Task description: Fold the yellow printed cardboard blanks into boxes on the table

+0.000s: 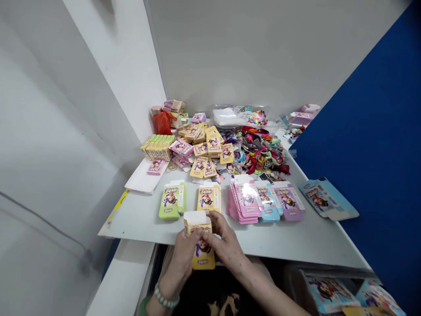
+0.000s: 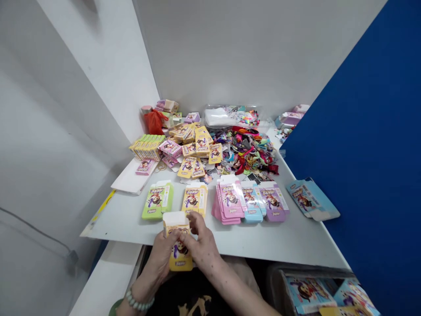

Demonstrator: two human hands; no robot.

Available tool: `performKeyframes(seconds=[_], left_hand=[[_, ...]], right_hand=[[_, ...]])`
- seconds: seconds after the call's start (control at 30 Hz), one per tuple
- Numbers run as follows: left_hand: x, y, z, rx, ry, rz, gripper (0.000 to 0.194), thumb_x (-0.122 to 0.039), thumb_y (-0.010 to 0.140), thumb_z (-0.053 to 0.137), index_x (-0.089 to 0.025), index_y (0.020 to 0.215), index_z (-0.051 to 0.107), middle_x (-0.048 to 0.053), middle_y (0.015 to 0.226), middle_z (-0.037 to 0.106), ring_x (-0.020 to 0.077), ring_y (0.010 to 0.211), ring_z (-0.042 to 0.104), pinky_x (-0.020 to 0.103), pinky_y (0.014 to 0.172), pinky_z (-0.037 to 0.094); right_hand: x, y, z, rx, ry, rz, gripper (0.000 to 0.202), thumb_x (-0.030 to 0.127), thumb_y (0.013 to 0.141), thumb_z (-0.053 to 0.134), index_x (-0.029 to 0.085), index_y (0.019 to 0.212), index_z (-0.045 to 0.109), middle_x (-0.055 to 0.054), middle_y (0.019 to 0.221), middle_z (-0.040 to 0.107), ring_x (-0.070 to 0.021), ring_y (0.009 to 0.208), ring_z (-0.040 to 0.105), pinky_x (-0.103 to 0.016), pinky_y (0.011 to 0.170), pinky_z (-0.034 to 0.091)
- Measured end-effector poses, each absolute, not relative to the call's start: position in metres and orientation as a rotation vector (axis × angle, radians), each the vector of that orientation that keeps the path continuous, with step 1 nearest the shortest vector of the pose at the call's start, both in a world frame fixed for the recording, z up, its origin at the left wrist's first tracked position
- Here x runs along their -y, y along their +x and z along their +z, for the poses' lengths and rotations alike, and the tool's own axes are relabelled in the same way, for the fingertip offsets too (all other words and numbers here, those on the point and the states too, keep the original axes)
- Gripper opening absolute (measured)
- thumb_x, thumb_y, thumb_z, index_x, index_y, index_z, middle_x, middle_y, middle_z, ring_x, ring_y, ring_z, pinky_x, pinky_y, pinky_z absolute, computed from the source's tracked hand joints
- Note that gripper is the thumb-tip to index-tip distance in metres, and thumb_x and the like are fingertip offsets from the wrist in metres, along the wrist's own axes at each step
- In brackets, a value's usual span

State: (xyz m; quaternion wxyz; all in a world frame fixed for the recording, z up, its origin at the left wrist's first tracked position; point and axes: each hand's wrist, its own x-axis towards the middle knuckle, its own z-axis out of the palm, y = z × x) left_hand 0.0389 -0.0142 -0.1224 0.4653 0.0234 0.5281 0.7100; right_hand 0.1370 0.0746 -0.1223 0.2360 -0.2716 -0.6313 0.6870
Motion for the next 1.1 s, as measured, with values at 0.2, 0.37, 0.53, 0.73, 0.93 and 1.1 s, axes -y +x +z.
performKeyframes(seconds=[0.2,0.37,0.53,0.73,0.93,1.1], left_hand=[[0.017,0.038,-0.117,-1.323,0.178,1.745,0.057,-0.044,0.059,0.094,-0.016,0.1,0.066,0.007,0.093,0.077,0.0235,0.08,0.073,0.034,0.074,0.059],[0.015,0.041,-0.12,-1.298,0.197,1.803,0.042,-0.035,0.069,0.087,-0.016,0.102,0.07,0.006,0.1,0.077,0.0205,0.084,0.071,0.031,0.077,0.058],[0.015,0.043,-0.127,-1.308,0.203,1.759,0.052,-0.034,0.07,0.086,-0.018,0.115,0.068,0.005,0.097,0.077,0.0196,0.08,0.071,0.031,0.075,0.058],[0.024,0.043,-0.138,-1.429,0.263,1.866,0.064,-0.033,0.073,0.085,-0.024,0.131,0.06,0.004,0.1,0.075,0.0204,0.086,0.07,0.03,0.078,0.057],[0.026,0.032,-0.133,-1.156,0.314,1.674,0.059,-0.028,0.073,0.086,-0.026,0.125,0.059,0.003,0.103,0.073,0.0199,0.088,0.069,0.033,0.079,0.056],[0.031,0.026,-0.128,-1.122,0.367,1.561,0.039,-0.028,0.068,0.089,-0.021,0.092,0.058,0.0,0.084,0.07,0.0141,0.07,0.063,0.026,0.068,0.05]], right_hand=[[-0.078,0.145,-0.136,1.756,-0.844,1.894,0.026,0.045,0.087,0.061,0.02,0.093,0.066,-0.002,0.086,0.069,-0.0196,0.08,0.062,-0.03,0.071,0.049],[-0.086,0.151,-0.139,1.652,-0.873,2.013,0.03,0.046,0.084,0.067,0.019,0.097,0.066,-0.003,0.085,0.07,-0.0186,0.076,0.063,-0.029,0.068,0.049],[-0.081,0.151,-0.145,1.406,-0.851,1.933,0.05,0.043,0.08,0.074,0.023,0.125,0.061,-0.006,0.107,0.073,-0.0212,0.092,0.068,-0.036,0.083,0.055],[-0.092,0.154,-0.146,1.385,-0.835,2.043,0.037,0.039,0.069,0.084,0.023,0.1,0.071,-0.003,0.098,0.073,-0.0207,0.088,0.068,-0.033,0.078,0.056],[-0.106,0.16,-0.136,1.324,-0.766,2.284,0.037,0.037,0.063,0.088,0.021,0.091,0.07,-0.001,0.082,0.073,-0.0172,0.072,0.065,-0.028,0.065,0.052],[-0.105,0.163,-0.128,1.42,-0.765,2.372,0.033,0.037,0.06,0.087,0.018,0.075,0.064,0.002,0.068,0.064,-0.013,0.062,0.056,-0.024,0.06,0.045]])
